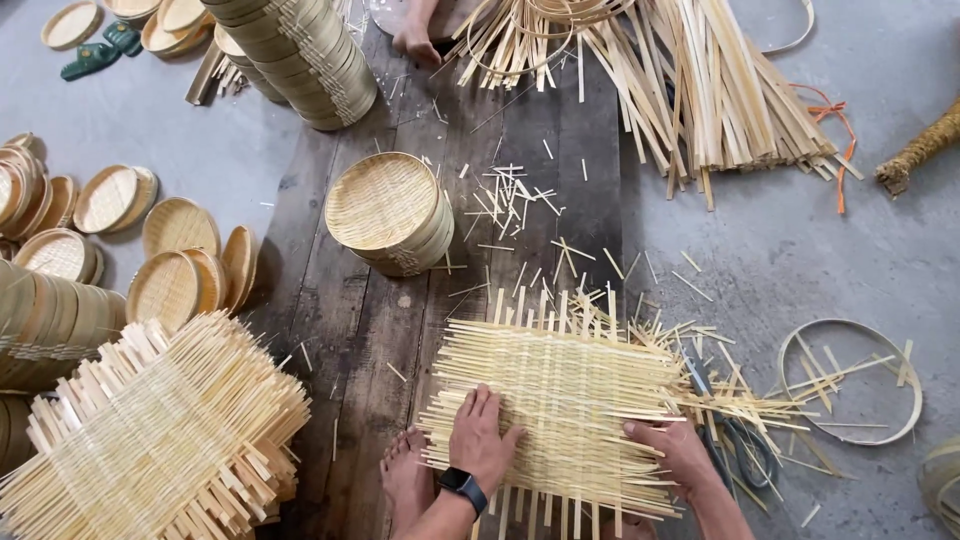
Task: The person weaves bamboo strips into circular baskets using a wooden mold and shears. They place a woven mat over the mold, fold the edges inward, trim excess strips with shears, and stack the finished baskets.
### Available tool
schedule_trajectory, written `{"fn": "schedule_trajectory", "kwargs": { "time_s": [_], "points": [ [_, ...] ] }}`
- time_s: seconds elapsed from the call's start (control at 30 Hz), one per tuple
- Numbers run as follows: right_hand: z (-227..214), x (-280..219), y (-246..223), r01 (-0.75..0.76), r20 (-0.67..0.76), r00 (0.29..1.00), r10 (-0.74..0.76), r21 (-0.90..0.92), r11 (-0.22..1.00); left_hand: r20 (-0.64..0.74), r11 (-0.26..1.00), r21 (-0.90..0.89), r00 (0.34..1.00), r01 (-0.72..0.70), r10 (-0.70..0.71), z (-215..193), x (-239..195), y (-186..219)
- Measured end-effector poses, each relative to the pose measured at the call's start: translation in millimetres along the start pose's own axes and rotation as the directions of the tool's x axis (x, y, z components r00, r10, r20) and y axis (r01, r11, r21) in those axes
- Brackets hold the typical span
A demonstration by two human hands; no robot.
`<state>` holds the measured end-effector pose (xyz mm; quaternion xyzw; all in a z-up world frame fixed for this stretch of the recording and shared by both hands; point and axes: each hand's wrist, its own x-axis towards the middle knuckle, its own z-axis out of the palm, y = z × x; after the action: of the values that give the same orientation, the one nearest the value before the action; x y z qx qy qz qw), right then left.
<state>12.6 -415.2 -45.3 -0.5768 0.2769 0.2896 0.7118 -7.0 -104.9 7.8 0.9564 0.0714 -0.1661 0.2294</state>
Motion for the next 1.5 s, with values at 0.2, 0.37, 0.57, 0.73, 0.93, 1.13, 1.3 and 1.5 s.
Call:
{"fn": "schedule_trajectory", "kwargs": {
  "time_s": [0.2, 0.37, 0.57, 0.73, 0.93, 1.13, 1.3, 1.5],
  "points": [
    [7.5, -1.2, -12.8, -0.056, -0.146, 0.989, 0.019, -0.253, 0.966, -0.012, 0.999, -0.038, 0.999, 0.03, -0.03, -9.6, -5.8, 6.6],
    [12.8, -6.1, -16.2, -0.022, -0.095, 0.995, 0.008, -0.144, 0.989, -0.037, 0.998, -0.064, 0.999, 0.019, -0.021, 0.4, -3.9, -0.7],
    [12.5, -2.3, -19.6, -0.057, -0.115, 0.993, 0.036, -0.187, 0.981, -0.057, 0.998, -0.057, 0.998, -0.032, 0.029, 4.3, 1.1, -2.7],
    [11.7, 0.6, -15.4, -0.131, -0.185, 0.98, 0.072, -0.328, 0.935, 0.036, 1.0, 0.004, 0.999, -0.025, 0.025, -16.4, -10.3, 14.2],
    [12.0, -3.4, -18.2, 0.14, -0.019, 0.989, -0.147, -0.199, 0.97, 0.382, 0.832, 0.015, 0.773, -0.554, 0.507, -25.7, 3.0, 41.0],
    [20.8, -11.9, -27.5, 0.145, -0.021, 0.988, -0.15, -0.15, 0.978, 0.532, 0.792, 0.312, 0.787, -0.525, 0.312, -30.4, -1.2, 51.2],
    [-16.0, -6.7, -14.0, 0.084, -0.051, 0.995, -0.089, -0.085, 0.993, 0.513, 0.824, 0.254, 0.793, -0.507, 0.33, -22.0, 2.6, 49.0],
    [-181.0, 23.6, 14.7, -0.102, -0.683, 0.569, -0.458, -0.611, 0.785, 0.579, 0.849, 0.324, 0.797, -0.417, 0.17, -41.6, 3.0, 69.9]
  ]
}}
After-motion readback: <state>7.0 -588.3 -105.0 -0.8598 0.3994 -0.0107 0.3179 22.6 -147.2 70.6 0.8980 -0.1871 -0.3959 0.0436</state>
